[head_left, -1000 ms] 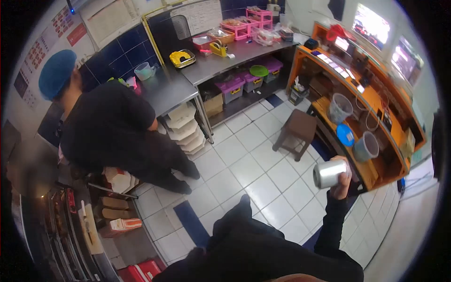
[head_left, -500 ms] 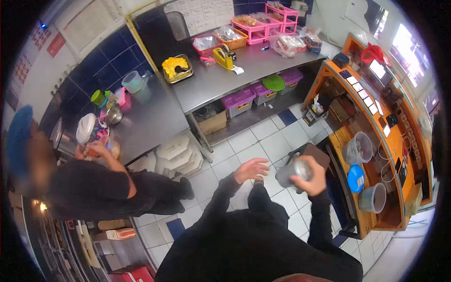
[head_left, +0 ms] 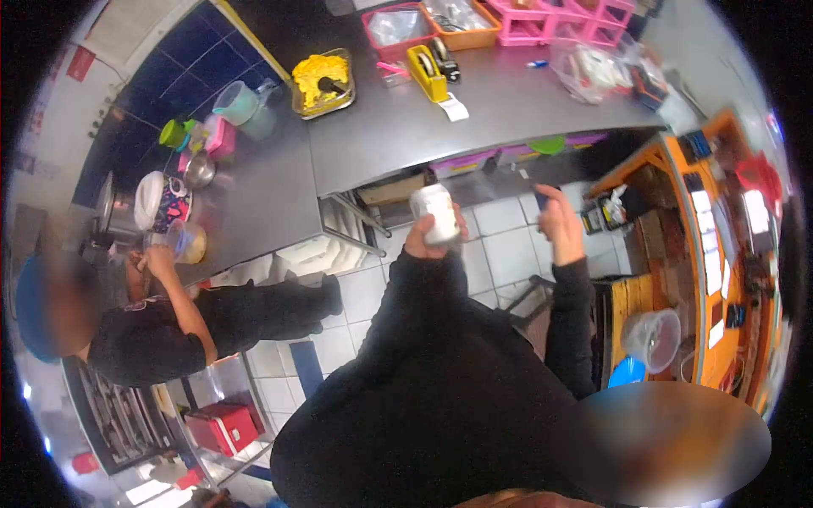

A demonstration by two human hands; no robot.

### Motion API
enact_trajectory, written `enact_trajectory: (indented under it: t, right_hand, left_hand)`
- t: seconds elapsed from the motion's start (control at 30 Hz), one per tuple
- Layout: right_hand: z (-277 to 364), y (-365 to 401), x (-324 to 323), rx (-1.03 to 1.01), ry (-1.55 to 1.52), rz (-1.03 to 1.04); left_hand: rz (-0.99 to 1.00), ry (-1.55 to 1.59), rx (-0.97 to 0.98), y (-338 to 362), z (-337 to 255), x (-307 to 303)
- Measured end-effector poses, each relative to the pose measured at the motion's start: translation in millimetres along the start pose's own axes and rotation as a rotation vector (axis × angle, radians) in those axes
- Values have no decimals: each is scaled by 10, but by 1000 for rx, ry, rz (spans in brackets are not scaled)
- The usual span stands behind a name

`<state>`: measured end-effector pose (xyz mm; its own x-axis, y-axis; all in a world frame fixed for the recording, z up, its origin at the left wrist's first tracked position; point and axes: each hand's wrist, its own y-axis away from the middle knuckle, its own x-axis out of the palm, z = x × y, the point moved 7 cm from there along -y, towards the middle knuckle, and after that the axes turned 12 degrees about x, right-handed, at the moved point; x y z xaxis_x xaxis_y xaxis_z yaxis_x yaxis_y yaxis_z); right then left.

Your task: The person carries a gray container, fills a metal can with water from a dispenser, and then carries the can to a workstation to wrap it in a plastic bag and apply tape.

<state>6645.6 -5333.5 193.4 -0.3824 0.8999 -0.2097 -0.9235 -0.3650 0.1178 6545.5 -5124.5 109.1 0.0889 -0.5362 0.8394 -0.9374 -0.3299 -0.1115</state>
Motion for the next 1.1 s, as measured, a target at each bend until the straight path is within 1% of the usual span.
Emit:
enact_trajectory:
  t: [0.03, 0.07, 0.1, 0.13, 0.2, 0.23, 0.27, 0.3, 0.33, 0.37, 0.4, 0.43, 0.47, 0.5, 0.53, 0.57, 0.6, 0.63, 0.67, 0.73, 0.77, 0.8, 0.83, 0.87, 0.9, 0.93, 0.97, 1.0, 1.03, 1.07, 1.1]
  right_hand:
    - [-246, -209, -160, 51, -5, 2]
    - [-511, -387, -319, 140, -13, -4]
    - [-808, -535, -477, 225, -40, -39]
    - [-1160, -704, -669, 247, -50, -50]
    - [-1618, -868, -1008, 398, -35, -122]
    - [-1870, -955, -1195, 445, -8, -163]
    - [-2256, -1018, -1438, 538, -28, -220]
    - [-2249, -1038, -1568, 589, -69, -293]
    - [-2598, -1141, -1801, 578, -127, -266]
    - [-2467, -1250, -1886, 629, -114, -311]
    - [-2271, -1306, -1927, 686, -102, -358]
    - [-2242, -1496, -2019, 692, -95, -366]
    - [-2205, -1664, -2065, 635, -78, -389]
    - [-2201, -1787, -2060, 583, -65, -409]
    - [-2257, -2005, -2055, 588, -73, -408]
    - [-2325, -2247, -2075, 613, -62, -360]
    - [-2345, -2494, -2140, 637, -44, -310]
    - [-2212, -2741, -2055, 618, -76, -233]
    - [-2123, -2984, -2022, 576, -10, -207]
    - [-1954, -3481, -1884, 519, 0, -93]
    - [-1912, -3726, -1818, 476, 25, -37]
    - [-1830, -3970, -1757, 430, 57, 28]
    - [-1765, -4185, -1741, 433, 69, 57]
    - [-1630, -4362, -1654, 417, 44, 148]
    - [-1496, -4516, -1559, 395, 12, 238]
    - [-1389, -4679, -1518, 384, 9, 263]
    - [-1285, -4830, -1444, 371, 58, 358]
    - [-1247, -4959, -1395, 366, 107, 451]
    - [-1283, -5087, -1333, 323, 89, 498]
    - [-1283, -5130, -1285, 335, 80, 520]
    - [-1234, -5200, -1184, 328, 123, 560]
  left_hand:
    - [-100, 70, 4, -193, -40, -192]
    - [-135, 110, 6, -412, -79, -343]
    - [-127, -142, 11, -637, -83, -602]
    - [-112, -392, 17, -915, -97, -819]
    - [-20, -297, 39, -1367, -156, -848]
    - [-71, 225, 44, -1521, -266, -500]
    - [-153, 150, 133, -1748, -395, -521]
    - [-121, -319, 130, -2048, -464, -639]
    - [-90, -784, 123, -2343, -503, -750]
    - [-14, -418, 120, -2557, -407, -675]
    - [20, 20, 175, -2776, -351, -625]
    - [-147, -152, 287, -3023, -473, -785]
    - [-313, -339, 384, -3164, -696, -824]
    - [-317, -353, 362, -3255, -772, -788]
    - [-118, -393, 342, -3442, -814, -621]
    - [78, -422, 325, -3586, -830, -450]
    - [61, -474, 435, -3654, -1022, -386]
    - [-125, -369, 541, -3719, -1243, -311]
    - [-195, -459, 585, -3736, -1323, -221]
    - [113, -753, 478, -3785, -1187, -5]
    - [150, -664, 502, -3747, -1176, -82]
    - [179, -574, 534, -3738, -1133, 114]
    - [-63, -419, 788, -3599, -1175, 217]
    - [-82, -435, 798, -3491, -1045, 228]
    - [-75, -549, 749, -3433, -892, 225]
    - [-68, -660, 706, -3396, -759, 223]
    - [-30, -614, 772, -3374, -692, 372]
    - [-256, -499, 960, -3226, -708, 232]
    - [-343, -570, 972, -3124, -670, 192]
    - [-427, -645, 976, -3009, -678, 200]
    - [-280, -686, 836, -3031, -555, 366]
